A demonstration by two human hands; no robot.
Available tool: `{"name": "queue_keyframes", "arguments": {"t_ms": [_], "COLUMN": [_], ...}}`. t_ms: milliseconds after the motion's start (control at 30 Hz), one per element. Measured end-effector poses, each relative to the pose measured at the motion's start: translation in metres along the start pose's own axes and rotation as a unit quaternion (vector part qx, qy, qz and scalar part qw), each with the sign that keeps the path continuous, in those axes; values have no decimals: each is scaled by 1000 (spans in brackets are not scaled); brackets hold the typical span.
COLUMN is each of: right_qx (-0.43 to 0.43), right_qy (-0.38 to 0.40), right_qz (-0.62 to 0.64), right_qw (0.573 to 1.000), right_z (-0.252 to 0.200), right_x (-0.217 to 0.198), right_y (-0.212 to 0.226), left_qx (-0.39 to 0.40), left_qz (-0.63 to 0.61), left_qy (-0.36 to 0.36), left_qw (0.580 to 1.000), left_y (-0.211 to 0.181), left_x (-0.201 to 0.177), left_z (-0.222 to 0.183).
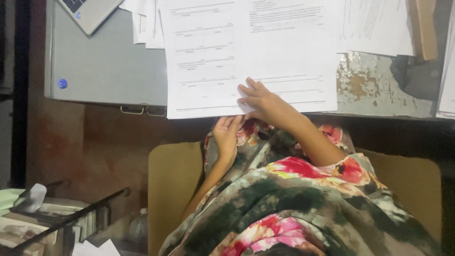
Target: Sort and organize printed documents on a desk while using a laptop
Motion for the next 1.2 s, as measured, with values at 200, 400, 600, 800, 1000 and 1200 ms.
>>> {"name": "queue_keyframes", "arguments": {"t_ms": [200,400,600,800,1000,1200], "right_qx": [-60,-88,-120,-125,-133,-135], "right_qy": [-37,-121,-149,-213,-218,-211], "right_qz": [-35,-37,-85,-92,-85,-80], "right_qw": [997,988,978,965,963,965], "right_z": [-7,-19,-30,-45,-42,-43], "right_x": [8,18,18,13,6,6], "right_y": [-1,-10,5,21,26,26], "left_qx": [-26,-88,-125,-128,-137,-119], "left_qz": [-8,-58,-27,-22,38,4], "left_qy": [-31,14,34,39,73,76], "left_qw": [999,994,991,991,987,990], "left_y": [12,-9,4,4,10,7], "left_x": [-6,18,20,21,17,17], "left_z": [-2,-17,-17,-17,-8,-13]}}
Point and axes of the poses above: each hand's wrist, its own z-axis towards the middle knuckle, its own x-axis out of the palm, y = z × x, the point moved 6 cm from there along z, towards the middle knuckle, and after that the axes turned 6 degrees about z, right-handed, at the moved point
